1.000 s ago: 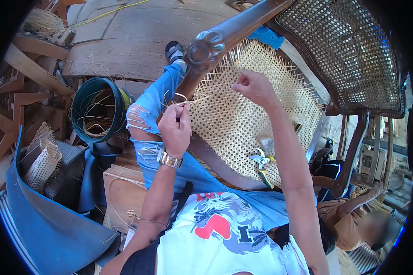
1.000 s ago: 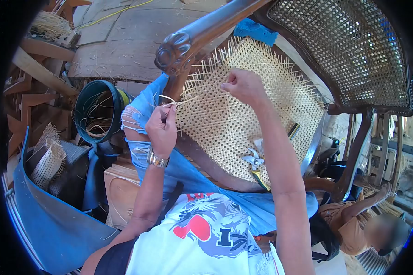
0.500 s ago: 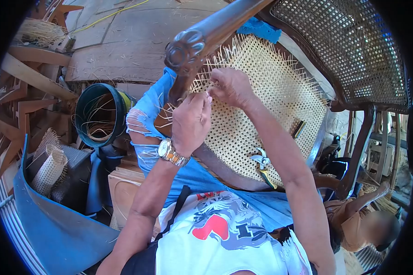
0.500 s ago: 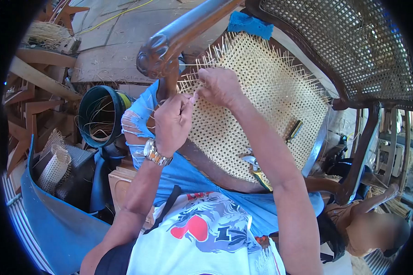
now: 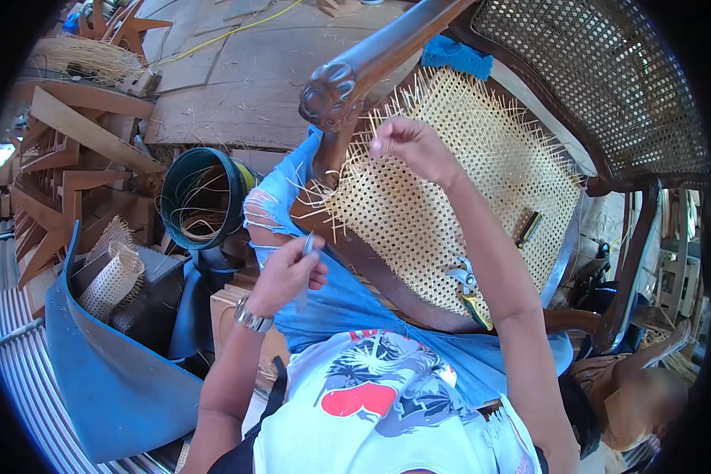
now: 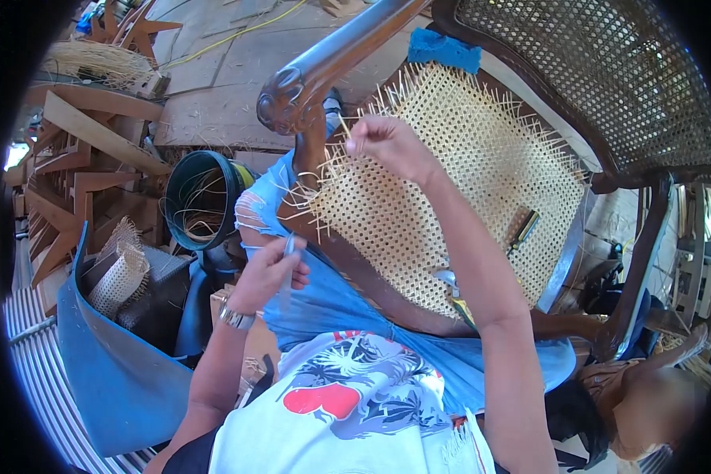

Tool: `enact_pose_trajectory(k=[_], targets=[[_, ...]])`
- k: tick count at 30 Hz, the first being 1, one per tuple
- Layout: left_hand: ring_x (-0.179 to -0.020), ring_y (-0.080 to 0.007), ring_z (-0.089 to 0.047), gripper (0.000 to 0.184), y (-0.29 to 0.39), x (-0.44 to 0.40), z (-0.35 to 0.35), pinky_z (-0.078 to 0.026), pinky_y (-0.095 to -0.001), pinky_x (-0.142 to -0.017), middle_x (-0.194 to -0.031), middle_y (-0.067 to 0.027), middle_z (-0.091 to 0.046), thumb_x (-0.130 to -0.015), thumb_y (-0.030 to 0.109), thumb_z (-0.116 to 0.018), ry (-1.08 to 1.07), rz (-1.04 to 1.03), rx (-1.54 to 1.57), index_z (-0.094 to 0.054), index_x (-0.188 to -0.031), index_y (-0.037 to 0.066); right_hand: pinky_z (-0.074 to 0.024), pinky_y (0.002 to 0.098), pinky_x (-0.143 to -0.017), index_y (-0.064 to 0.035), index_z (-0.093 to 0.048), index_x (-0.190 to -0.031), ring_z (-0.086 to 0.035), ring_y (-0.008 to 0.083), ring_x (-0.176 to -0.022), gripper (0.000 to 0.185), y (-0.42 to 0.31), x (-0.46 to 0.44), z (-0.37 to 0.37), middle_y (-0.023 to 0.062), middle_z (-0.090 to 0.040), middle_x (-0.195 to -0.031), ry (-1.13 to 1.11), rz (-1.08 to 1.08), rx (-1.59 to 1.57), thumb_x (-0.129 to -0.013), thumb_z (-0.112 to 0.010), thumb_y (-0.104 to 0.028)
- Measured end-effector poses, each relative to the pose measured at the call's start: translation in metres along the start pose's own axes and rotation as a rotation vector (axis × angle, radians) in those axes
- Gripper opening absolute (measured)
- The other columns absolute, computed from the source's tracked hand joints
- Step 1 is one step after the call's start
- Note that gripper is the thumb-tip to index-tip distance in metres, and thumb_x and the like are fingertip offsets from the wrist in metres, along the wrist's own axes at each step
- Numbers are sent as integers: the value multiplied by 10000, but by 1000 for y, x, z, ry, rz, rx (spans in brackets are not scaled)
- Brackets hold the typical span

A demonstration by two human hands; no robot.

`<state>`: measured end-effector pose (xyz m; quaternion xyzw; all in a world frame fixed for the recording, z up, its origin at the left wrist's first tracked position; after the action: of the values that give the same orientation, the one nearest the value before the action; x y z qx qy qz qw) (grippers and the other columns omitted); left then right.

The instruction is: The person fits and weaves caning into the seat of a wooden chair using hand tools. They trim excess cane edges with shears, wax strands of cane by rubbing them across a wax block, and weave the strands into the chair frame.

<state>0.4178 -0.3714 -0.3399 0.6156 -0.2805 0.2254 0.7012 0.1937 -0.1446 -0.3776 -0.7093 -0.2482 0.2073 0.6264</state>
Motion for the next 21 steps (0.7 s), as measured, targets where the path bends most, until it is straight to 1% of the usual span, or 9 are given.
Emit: enact_pose_trajectory(k=[2, 5, 8, 9, 11, 14, 17, 18, 21], targets=[[-713, -155, -696, 275, 35, -18, -7, -579, -284, -639, -886, -98, -710, -1049, 140, -519, -1, -4, -213, -595, -1254, -26, -539, 288, -748, -36, -700, -875, -637, 103, -745, 137, 4, -13, 6, 4, -679, -854, 9, -58, -211, -941, -758, -142], [-687, -155, -702, 290, 34, -65, -14, -586, -283, -639, -850, -100, -712, -1040, 145, -538, -83, -46, -227, -619, -1278, 0, -533, 318, -706, -34, -700, -878, -652, 113, -745, 150, 9, -12, 14, 13, -673, -845, 49, -67, 541, -948, -749, -157], [-696, -148, -713, 282, 36, -89, -31, -582, -301, -629, -831, -89, -711, -1025, 190, -581, -124, -75, -58, -649, -1235, 13, -540, 395, -774, -19, -714, -874, -680, 282, -822, 157, 19, -6, 19, 131, -684, -890, -14, -11, 809, -919, -731, -168], [-704, -185, -724, 287, 42, -89, -34, -585, -333, -644, -830, -109, -717, -1016, 194, -584, -75, -64, -137, -651, -1236, 23, -546, 416, -804, -12, -721, -876, -683, 330, -856, 166, 19, -5, 18, 171, -692, -922, -29, 34, 881, -915, -719, -173], [-719, -258, -747, 297, 57, -85, -39, -593, -398, -675, -828, -149, -728, -999, 203, -592, 22, -43, -298, -654, -1240, 42, -533, 415, -835, -17, -723, -877, -655, 339, -907, 154, 21, 1, 15, 163, -646, -969, 67, 44, 947, -883, -759, -167], [-759, -399, -737, 272, 59, -94, -40, -578, -508, -712, -824, -229, -722, -997, 219, -585, 291, -409, -1031, -655, -1222, 84, -526, 423, -886, -11, -724, -861, -638, 342, -961, 178, 19, -4, 16, 170, -597, -1029, 69, -10, 1046, -867, -782, -179], [-807, -485, -697, 229, 71, -95, -52, -553, -580, -741, -846, -275, -704, -996, 224, -584, 373, -317, -1152, -652, -1177, 102, -530, 436, -911, 5, -718, -834, -640, 349, -971, 189, 18, -10, 20, 182, -581, -1046, 37, 26, 1065, -876, -755, -176], [-841, -465, -730, 130, 87, -85, -60, -575, -583, -746, -849, -252, -728, -942, 142, -588, 377, -317, -1175, -634, -1032, 62, -532, 440, -916, 11, -715, -824, -641, 353, -969, 191, 17, -9, 19, 186, -579, -1046, 30, 59, 1056, -881, -741, -170], [-848, -482, -698, 201, 87, -101, -62, -552, -574, -751, -854, -261, -713, -973, 206, -615, 445, -378, -1091, -645, -1148, 112, -535, 458, -915, 22, -699, -824, -643, 367, -973, 167, 14, -9, 10, 192, -574, -1064, 31, 124, 1130, -882, -686, -133]])
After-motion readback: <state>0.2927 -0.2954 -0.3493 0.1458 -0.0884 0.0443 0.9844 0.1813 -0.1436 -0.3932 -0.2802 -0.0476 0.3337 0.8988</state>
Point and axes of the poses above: each hand's wrist, its own x-axis away from the middle knuckle, its own z-axis out of the back of the hand, y = z × x, the point moved 3 cm from there along -x, towards the middle knuckle
